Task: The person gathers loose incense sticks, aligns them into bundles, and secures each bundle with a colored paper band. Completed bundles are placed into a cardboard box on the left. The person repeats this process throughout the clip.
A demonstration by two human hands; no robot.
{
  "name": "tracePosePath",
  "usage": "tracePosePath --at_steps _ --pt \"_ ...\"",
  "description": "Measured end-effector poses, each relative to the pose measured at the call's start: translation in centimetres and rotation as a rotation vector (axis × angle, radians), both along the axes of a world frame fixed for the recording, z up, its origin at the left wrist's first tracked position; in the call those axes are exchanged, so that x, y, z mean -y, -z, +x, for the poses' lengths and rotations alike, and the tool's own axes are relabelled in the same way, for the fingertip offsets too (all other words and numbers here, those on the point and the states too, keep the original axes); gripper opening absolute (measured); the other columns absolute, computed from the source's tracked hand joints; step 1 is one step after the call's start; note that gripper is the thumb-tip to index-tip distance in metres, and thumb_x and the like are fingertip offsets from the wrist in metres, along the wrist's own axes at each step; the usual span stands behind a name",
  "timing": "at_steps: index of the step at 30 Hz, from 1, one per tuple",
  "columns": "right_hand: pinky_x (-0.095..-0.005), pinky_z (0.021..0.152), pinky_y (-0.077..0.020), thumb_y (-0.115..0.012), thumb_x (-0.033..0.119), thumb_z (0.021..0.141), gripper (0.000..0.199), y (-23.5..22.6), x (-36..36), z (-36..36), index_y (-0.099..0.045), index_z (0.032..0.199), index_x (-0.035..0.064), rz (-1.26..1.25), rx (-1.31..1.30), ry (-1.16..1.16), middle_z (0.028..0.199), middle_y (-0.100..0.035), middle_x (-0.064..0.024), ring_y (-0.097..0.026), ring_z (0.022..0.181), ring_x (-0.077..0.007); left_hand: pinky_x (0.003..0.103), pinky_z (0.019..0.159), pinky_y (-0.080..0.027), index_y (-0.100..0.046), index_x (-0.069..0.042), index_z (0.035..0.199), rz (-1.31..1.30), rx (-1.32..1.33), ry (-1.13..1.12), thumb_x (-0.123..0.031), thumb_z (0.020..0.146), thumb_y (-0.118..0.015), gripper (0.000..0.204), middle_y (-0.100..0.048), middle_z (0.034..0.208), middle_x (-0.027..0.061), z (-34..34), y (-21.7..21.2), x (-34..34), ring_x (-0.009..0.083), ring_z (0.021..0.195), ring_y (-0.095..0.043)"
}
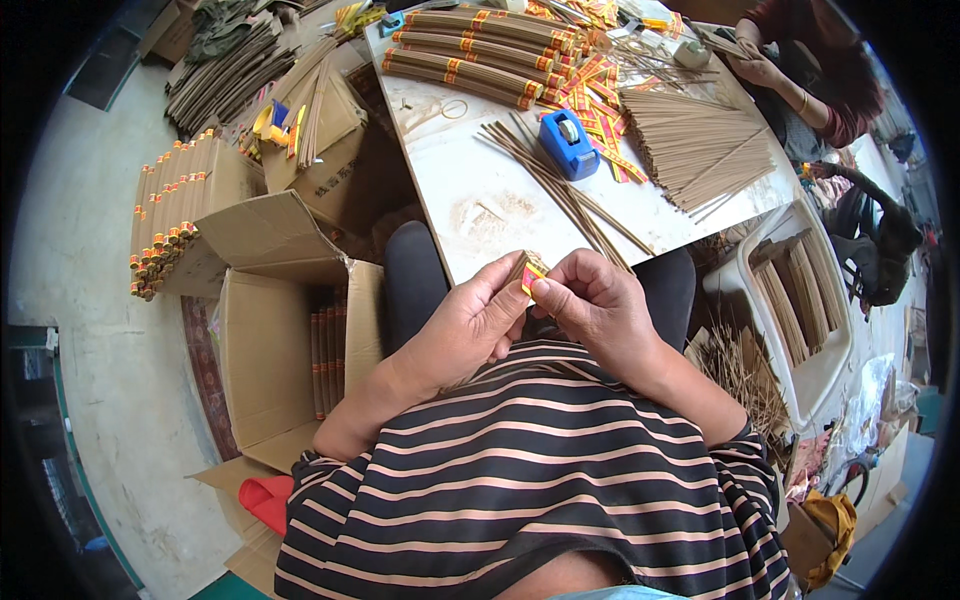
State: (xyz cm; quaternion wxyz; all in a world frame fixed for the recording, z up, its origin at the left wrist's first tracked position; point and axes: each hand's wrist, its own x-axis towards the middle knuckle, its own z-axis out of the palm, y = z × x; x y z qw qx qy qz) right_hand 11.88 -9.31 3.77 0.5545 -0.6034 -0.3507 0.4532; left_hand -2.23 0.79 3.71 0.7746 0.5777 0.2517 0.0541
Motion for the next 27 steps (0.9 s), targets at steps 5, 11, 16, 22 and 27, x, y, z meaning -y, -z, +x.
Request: tracePosePath --at_steps 5,11,16,22,27 --pt "-0.0201 0.05 -0.0408 -0.063 0.016 0.085 0.02 0.0 0.0 0.0 -0.058 0.08 -0.0014 0.011 0.065 0.026 0.065 -0.056 -0.0011 -0.047 0.058 -0.0045 0.014 0.05 -0.035 -0.035 -0.001 0.132 -0.032 0.021 0.026 -0.031 0.097 -0.039 0.047 -0.047 0.075 0.0009 -0.1 0.1 -0.2 0.0038 0.06 -0.041" --pt "-0.0203 0.047 -0.0384 -0.063 0.018 0.086 0.022 -0.8 -0.1 0.5 -0.058 0.077 -0.0014 -0.047 0.174 -0.019 0.061 -0.054 -0.0002 -0.044 0.055 -0.0045 0.014 0.051 -0.035 -0.031 -0.001 0.135 -0.034 0.044 0.059 -0.04 0.096 -0.033 0.055 -0.047 0.079 0.0017 -0.3 0.5 -0.3 0.0043 0.061 -0.041" --pt "-0.0196 0.045 -0.0369 -0.062 0.019 0.086 0.023 -1.2 -0.3 0.8 -0.059 0.078 -0.0015 -0.107 0.111 -0.051 0.06 -0.053 -0.0002 -0.043 0.053 -0.0042 0.014 0.051 -0.035 -0.03 -0.001 0.135 0.003 0.11 0.078 -0.05 0.094 -0.03 0.064 -0.048 0.081 0.0017 -0.4 0.3 -0.4 0.0043 0.061 -0.041" --pt "-0.0194 0.046 -0.0391 -0.063 0.019 0.085 0.022 -1.3 -0.3 0.8 -0.059 0.079 -0.0014 -0.123 0.094 -0.048 0.062 -0.056 -0.0014 -0.046 0.054 -0.004 0.013 0.047 -0.034 -0.037 0.0 0.131 -0.003 0.035 0.031 -0.047 0.094 -0.034 0.059 -0.048 0.077 0.0013 0.3 0.2 0.2 0.0038 0.058 -0.041" --pt "-0.0193 0.049 -0.0418 -0.066 0.022 0.083 0.025 -1.0 -0.1 1.1 -0.06 0.079 -0.0014 -0.101 0.117 -0.055 0.064 -0.059 -0.0024 -0.05 0.056 -0.0049 0.014 0.045 -0.034 -0.043 -0.001 0.124 -0.043 0.038 0.015 -0.042 0.096 -0.032 0.051 -0.049 0.07 0.0008 0.3 0.1 0.2 0.0031 0.051 -0.04"
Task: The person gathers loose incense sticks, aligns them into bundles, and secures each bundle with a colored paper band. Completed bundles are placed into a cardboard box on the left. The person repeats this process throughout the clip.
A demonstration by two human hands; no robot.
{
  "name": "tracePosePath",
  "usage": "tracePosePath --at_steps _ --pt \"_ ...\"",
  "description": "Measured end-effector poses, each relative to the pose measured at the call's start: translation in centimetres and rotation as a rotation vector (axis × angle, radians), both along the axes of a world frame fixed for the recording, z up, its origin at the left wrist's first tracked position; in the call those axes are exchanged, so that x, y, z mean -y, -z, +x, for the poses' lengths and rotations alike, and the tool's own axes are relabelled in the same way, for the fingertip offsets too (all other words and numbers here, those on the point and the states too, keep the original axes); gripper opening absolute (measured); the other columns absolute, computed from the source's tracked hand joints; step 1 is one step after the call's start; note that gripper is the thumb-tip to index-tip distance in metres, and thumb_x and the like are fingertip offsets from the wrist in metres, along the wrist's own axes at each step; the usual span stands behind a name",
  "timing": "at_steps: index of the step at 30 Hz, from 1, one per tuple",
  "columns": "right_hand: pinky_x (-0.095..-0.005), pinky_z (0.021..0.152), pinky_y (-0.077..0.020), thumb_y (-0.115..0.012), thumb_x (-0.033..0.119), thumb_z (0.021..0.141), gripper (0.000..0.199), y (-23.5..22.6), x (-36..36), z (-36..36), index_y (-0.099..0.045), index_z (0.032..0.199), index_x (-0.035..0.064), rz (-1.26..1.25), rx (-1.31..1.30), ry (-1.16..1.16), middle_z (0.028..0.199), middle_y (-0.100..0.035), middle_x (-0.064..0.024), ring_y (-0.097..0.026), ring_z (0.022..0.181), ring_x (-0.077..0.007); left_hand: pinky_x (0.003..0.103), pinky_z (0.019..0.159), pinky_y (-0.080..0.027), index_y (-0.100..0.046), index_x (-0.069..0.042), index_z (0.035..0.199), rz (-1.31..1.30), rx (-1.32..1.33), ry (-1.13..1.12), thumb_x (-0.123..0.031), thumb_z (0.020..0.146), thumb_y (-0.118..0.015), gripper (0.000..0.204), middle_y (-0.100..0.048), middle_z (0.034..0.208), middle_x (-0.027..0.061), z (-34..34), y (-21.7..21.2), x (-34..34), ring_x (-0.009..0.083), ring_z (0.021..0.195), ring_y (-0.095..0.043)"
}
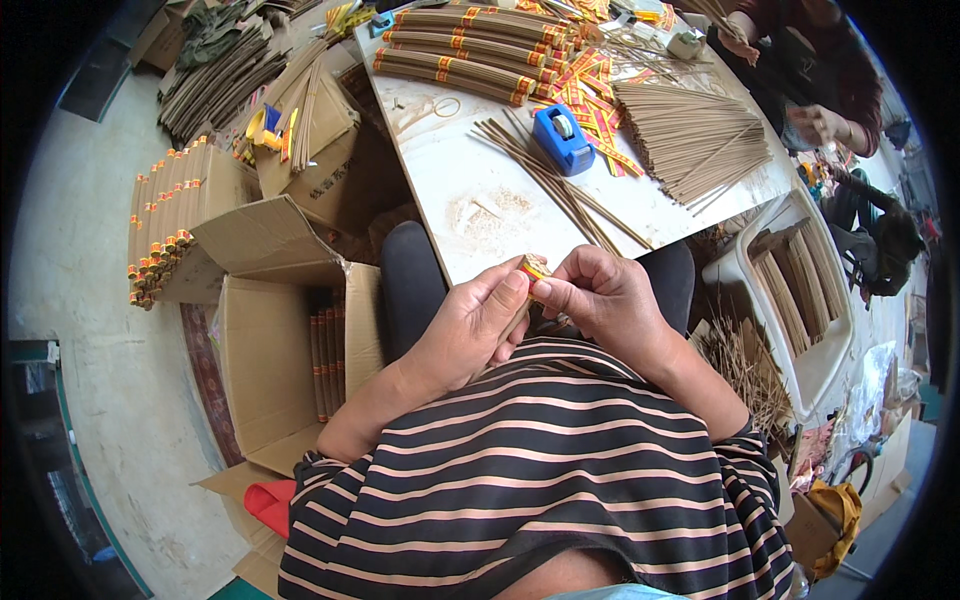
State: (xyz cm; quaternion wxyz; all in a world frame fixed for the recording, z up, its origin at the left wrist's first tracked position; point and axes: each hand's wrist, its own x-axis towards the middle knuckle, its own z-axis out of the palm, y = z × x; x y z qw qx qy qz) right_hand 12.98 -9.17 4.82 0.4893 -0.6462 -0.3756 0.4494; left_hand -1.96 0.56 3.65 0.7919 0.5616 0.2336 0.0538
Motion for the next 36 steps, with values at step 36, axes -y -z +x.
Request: tracePosePath --at_steps 36 --pt "-0.02 0.07 -0.0447 -0.052 0.013 0.092 0.026 3.3 0.5 -2.3 -0.051 0.112 -0.0038 0.305 -0.478 0.11 0.094 -0.059 -0.0058 -0.054 0.08 -0.0092 0.019 0.058 -0.04 -0.03 -0.006 0.138 0.411 0.003 -0.178 -0.031 0.097 -0.04 0.049 -0.047 0.076 0.0034 0.7 0.3 1.7 0.008 0.067 -0.045"
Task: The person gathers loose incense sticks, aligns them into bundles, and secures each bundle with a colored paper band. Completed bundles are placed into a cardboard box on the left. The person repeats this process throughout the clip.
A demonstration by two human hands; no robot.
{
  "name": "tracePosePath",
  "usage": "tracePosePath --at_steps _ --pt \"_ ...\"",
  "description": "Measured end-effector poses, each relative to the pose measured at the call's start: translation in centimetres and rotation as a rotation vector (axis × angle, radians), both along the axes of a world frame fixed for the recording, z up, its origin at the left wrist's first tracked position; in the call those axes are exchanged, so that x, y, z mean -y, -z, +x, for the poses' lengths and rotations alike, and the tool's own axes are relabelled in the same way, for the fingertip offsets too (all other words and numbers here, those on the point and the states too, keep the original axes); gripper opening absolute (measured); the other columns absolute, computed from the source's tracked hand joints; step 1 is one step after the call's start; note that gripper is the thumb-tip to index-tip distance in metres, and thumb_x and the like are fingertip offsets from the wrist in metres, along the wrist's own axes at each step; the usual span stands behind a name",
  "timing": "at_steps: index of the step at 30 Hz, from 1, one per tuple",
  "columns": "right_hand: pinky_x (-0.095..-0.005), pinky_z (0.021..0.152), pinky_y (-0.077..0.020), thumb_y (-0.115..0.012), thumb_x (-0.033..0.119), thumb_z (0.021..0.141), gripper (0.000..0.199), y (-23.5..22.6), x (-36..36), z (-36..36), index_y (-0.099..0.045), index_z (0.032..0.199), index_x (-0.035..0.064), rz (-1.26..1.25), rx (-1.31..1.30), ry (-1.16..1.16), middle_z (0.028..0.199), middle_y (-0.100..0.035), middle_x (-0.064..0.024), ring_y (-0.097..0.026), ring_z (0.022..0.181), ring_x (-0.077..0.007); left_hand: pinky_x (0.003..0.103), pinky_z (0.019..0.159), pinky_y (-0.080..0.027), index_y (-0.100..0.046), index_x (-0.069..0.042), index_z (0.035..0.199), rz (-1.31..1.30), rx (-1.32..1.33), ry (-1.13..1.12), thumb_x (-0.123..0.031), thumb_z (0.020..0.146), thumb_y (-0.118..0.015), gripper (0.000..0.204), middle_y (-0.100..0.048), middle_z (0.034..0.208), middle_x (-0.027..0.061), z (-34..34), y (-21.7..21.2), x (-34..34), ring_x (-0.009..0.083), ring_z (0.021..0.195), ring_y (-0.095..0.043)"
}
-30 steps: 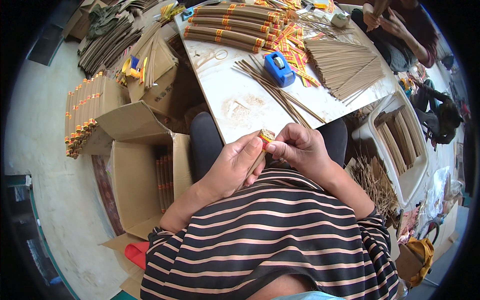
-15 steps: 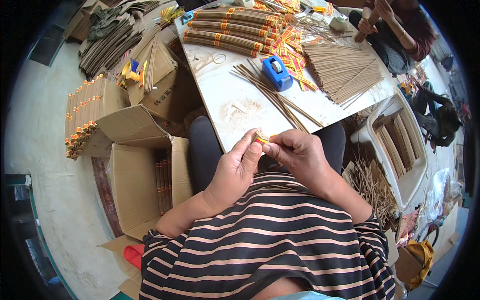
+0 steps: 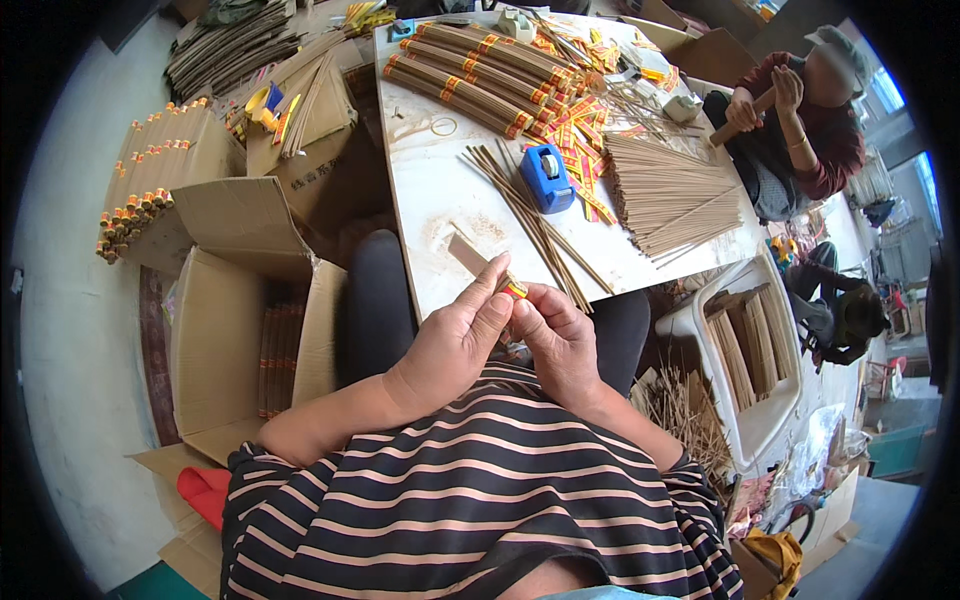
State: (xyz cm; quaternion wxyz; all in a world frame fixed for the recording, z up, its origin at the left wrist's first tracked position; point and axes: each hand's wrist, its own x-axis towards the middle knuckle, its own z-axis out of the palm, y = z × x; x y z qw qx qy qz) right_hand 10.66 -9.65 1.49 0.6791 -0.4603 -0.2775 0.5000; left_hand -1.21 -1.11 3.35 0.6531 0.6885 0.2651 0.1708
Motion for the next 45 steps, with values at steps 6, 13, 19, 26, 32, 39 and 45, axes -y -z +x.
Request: tracePosePath --at_steps 6,13,19,26,32,39,45 --pt "-0.0248 0.075 -0.0465 -0.054 0.01 0.09 0.026 1.5 0.0 0.4 -0.049 0.113 -0.0032 0.141 -0.203 -0.073 0.098 -0.059 -0.0077 -0.056 0.085 -0.012 0.016 0.05 -0.037 -0.019 -0.01 0.142 -0.044 0.053 0.089 -0.035 0.097 -0.038 0.055 -0.04 0.069 -0.003 -0.4 -0.3 -0.2 0.0027 0.058 -0.038" --pt "-0.0251 0.077 -0.0477 -0.059 0.006 0.086 0.03 0.8 0.0 1.5 -0.048 0.113 -0.0025 0.109 -0.122 -0.15 0.096 -0.059 -0.008 -0.057 0.083 -0.012 0.015 0.048 -0.036 -0.001 -0.01 0.144 -0.23 0.144 0.197 -0.037 0.096 -0.036 0.065 -0.043 0.068 -0.0009 -0.8 -0.4 -0.5 0.0031 0.053 -0.039" --pt "-0.0184 0.065 -0.0439 -0.067 0.011 0.081 0.037 -0.6 0.0 3.3 -0.052 0.114 0.0005 -0.102 0.124 -0.211 0.084 -0.059 -0.0017 -0.053 0.073 -0.0065 0.017 0.047 -0.036 0.001 -0.01 0.144 -0.282 0.09 0.195 -0.038 0.095 -0.04 0.07 -0.042 0.065 0.0008 -0.9 -0.9 -0.6 0.0041 0.054 -0.038" --pt "-0.019 0.049 -0.0381 -0.07 0.019 0.079 0.021 -1.8 0.5 3.6 -0.059 0.074 0.002 -0.181 0.469 -0.15 0.064 -0.056 0.0026 -0.046 0.058 -0.0034 0.017 0.045 -0.035 0.0 -0.004 0.143 -0.289 0.043 0.175 -0.044 0.092 -0.043 0.077 -0.045 0.063 0.0011 -0.7 -0.7 -0.7 0.0036 0.052 -0.04" --pt "-0.0202 0.049 -0.0387 -0.071 0.019 0.078 0.021 -1.5 0.6 3.9 -0.06 0.073 0.0019 -0.166 0.538 -0.148 0.061 -0.055 0.0017 -0.046 0.057 -0.0035 0.017 0.045 -0.035 -0.002 -0.001 0.142 -0.312 0.033 0.189 -0.047 0.091 -0.043 0.08 -0.045 0.064 0.0018 -0.7 -0.7 -0.8 0.004 0.052 -0.041" --pt "-0.02 0.048 -0.0376 -0.07 0.018 0.079 0.021 -2.3 0.6 3.8 -0.059 0.072 0.0015 -0.14 0.595 -0.152 0.06 -0.054 0.0024 -0.045 0.056 -0.0037 0.017 0.045 -0.036 -0.005 0.0 0.141 -0.311 0.013 0.177 -0.048 0.09 -0.044 0.081 -0.046 0.064 0.0023 -0.5 -0.8 -0.8 0.0048 0.052 -0.042" --pt "-0.0195 0.047 -0.036 -0.069 0.018 0.08 0.021 -2.3 0.6 4.1 -0.059 0.072 0.0011 -0.164 0.557 -0.188 0.06 -0.053 0.0032 -0.043 0.056 -0.0032 0.017 0.045 -0.037 -0.007 0.001 0.141 -0.304 0.006 0.179 -0.048 0.09 -0.045 0.08 -0.047 0.065 0.0027 -0.5 -0.7 -0.8 0.0052 0.052 -0.043"
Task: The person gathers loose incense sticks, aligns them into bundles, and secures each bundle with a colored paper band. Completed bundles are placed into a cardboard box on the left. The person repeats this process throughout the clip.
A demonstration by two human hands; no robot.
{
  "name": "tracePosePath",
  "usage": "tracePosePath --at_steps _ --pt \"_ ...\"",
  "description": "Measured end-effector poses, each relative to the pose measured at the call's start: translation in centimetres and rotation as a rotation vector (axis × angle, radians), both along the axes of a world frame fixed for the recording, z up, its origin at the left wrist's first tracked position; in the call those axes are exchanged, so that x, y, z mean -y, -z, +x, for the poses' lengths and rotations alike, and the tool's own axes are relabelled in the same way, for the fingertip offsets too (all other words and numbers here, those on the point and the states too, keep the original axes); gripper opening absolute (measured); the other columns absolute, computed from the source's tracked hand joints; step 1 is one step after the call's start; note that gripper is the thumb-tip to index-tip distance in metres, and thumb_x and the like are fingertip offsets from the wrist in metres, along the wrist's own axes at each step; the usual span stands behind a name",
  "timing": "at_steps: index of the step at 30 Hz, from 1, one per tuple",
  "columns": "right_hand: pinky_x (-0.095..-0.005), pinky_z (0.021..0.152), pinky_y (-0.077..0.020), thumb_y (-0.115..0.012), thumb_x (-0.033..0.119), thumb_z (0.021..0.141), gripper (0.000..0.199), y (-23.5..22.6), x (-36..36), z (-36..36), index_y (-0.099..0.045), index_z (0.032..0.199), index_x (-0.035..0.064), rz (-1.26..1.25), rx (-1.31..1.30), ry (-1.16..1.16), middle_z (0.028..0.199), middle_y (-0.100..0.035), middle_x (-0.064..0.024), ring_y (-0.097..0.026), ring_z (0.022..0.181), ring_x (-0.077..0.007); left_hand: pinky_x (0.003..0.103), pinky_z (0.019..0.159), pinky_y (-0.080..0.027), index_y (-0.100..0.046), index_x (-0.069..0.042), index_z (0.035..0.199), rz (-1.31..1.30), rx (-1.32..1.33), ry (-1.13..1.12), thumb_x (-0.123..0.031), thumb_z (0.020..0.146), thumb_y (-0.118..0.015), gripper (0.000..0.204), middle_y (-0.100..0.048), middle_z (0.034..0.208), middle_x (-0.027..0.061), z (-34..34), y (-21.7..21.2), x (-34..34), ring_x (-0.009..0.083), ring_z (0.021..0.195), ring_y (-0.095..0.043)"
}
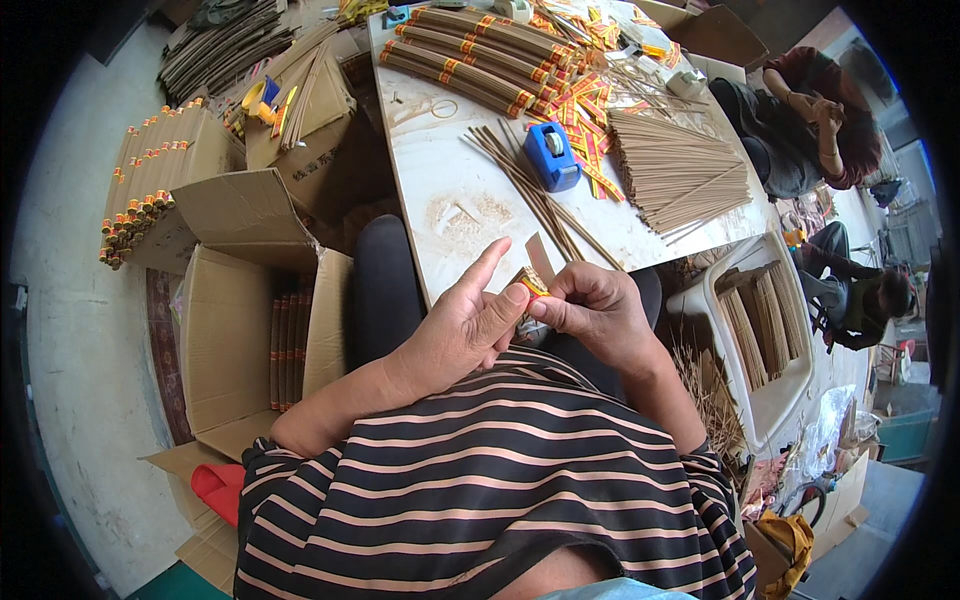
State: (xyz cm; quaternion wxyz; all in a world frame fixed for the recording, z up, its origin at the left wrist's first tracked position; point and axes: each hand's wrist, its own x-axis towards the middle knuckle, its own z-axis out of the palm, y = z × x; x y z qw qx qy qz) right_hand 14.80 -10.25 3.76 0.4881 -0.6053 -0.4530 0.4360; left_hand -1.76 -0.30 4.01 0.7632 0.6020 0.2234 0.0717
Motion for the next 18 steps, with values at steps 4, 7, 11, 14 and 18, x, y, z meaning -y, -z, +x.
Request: tracePosePath --at_steps 4,7,11,14,18 --pt "-0.0191 0.048 -0.0359 -0.069 0.018 0.08 0.022 -0.2 -0.1 0.0 -0.058 0.071 0.0014 0.001 -0.014 0.009 0.061 -0.053 0.0032 -0.043 0.057 -0.0031 0.018 0.045 -0.036 -0.007 0.002 0.141 -0.013 0.005 -0.008 -0.047 0.09 -0.045 0.08 -0.046 0.064 0.0023 0.1 0.1 0.0 0.0051 0.053 -0.043" --pt "-0.0186 0.049 -0.0362 -0.07 0.018 0.08 0.021 0.0 -0.1 -0.2 -0.057 0.073 0.0014 -0.003 -0.03 0.037 0.062 -0.053 0.003 -0.044 0.057 -0.0031 0.018 0.046 -0.035 -0.007 0.002 0.141 -0.01 0.013 -0.026 -0.044 0.092 -0.045 0.077 -0.045 0.064 0.0017 0.1 0.0 0.2 0.0049 0.055 -0.042" --pt "-0.0183 0.051 -0.0368 -0.073 0.019 0.076 0.027 0.9 -0.5 -0.9 -0.054 0.085 0.0016 0.088 -0.124 0.177 0.066 -0.052 0.0017 -0.043 0.059 -0.0038 0.018 0.05 -0.036 -0.007 0.002 0.14 0.049 0.019 -0.088 -0.04 0.093 -0.044 0.074 -0.046 0.066 0.0023 0.5 -0.2 0.4 0.0055 0.057 -0.041" --pt "-0.0204 0.052 -0.0383 -0.078 0.023 0.071 0.043 1.3 -0.8 -1.2 -0.049 0.093 0.0017 0.081 0.097 0.318 0.067 -0.05 -0.0017 -0.044 0.059 -0.0064 0.019 0.054 -0.038 -0.007 0.003 0.14 0.15 0.003 -0.148 -0.037 0.094 -0.044 0.071 -0.05 0.069 0.0045 0.6 -0.2 0.6 0.0069 0.059 -0.044" --pt "-0.0249 0.053 -0.0417 -0.072 0.023 0.076 0.032 -0.9 -0.4 -1.6 -0.055 0.086 -0.002 -0.079 0.377 0.27 0.066 -0.053 -0.0071 -0.05 0.059 -0.0111 0.023 0.061 -0.045 -0.006 0.003 0.14 0.294 -0.052 -0.198 -0.035 0.095 -0.043 0.07 -0.056 0.075 0.011 0.6 0.5 0.8 0.0124 0.067 -0.055"
